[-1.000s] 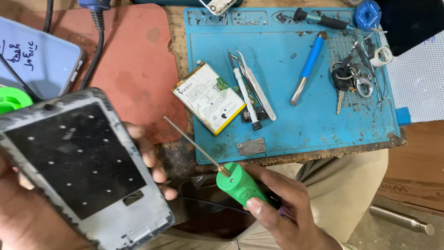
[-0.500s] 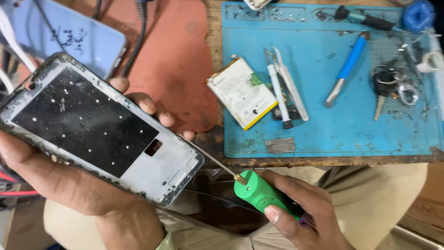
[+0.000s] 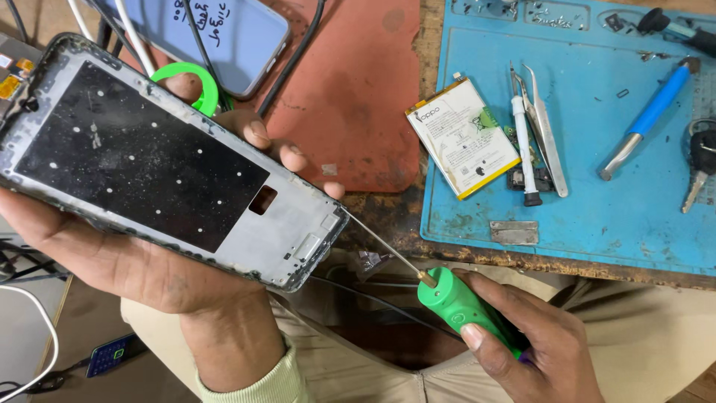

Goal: The person uses tweezers to remove residue from the edges of a disassembled smartphone frame and then applies heat with a green soldering iron along the frame's perimeter. The person holds the phone with both hands and rotates it to access different sides.

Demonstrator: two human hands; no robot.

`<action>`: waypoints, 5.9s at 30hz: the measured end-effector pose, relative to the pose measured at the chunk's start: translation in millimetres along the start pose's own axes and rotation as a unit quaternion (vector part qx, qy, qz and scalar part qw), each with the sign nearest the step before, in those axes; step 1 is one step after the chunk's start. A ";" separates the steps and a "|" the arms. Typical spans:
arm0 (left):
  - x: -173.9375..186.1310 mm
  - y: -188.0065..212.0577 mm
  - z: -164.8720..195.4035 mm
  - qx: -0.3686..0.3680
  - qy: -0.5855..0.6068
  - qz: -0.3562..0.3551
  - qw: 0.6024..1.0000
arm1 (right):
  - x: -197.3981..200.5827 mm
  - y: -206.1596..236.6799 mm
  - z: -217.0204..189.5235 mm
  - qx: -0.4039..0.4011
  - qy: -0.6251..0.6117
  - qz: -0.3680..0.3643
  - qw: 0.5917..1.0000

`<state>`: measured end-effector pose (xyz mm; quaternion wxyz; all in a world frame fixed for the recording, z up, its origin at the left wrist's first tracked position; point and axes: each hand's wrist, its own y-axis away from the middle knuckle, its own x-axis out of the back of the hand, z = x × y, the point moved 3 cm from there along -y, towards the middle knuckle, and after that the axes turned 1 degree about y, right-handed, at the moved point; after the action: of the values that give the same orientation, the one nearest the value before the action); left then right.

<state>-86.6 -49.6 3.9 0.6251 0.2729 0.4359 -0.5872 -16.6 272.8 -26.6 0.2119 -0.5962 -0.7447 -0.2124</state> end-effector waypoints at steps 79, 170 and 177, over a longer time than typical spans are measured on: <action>-15.9 -9.2 -10.0 0.017 0.060 0.010 0.998 | -5.7 1.1 -21.2 0.064 0.006 0.065 0.996; -2.9 -0.8 1.8 -0.139 -0.192 0.040 0.971 | -5.3 4.7 -21.0 0.025 0.009 0.068 0.997; -3.3 -0.6 -0.2 -0.134 -0.189 0.041 0.972 | -5.5 5.9 -19.7 0.017 0.016 0.078 0.997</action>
<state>-87.0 -47.8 6.7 0.7504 0.0884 0.3734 -0.5382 -8.5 258.3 -13.3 0.2499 -0.6455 -0.6958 -0.1919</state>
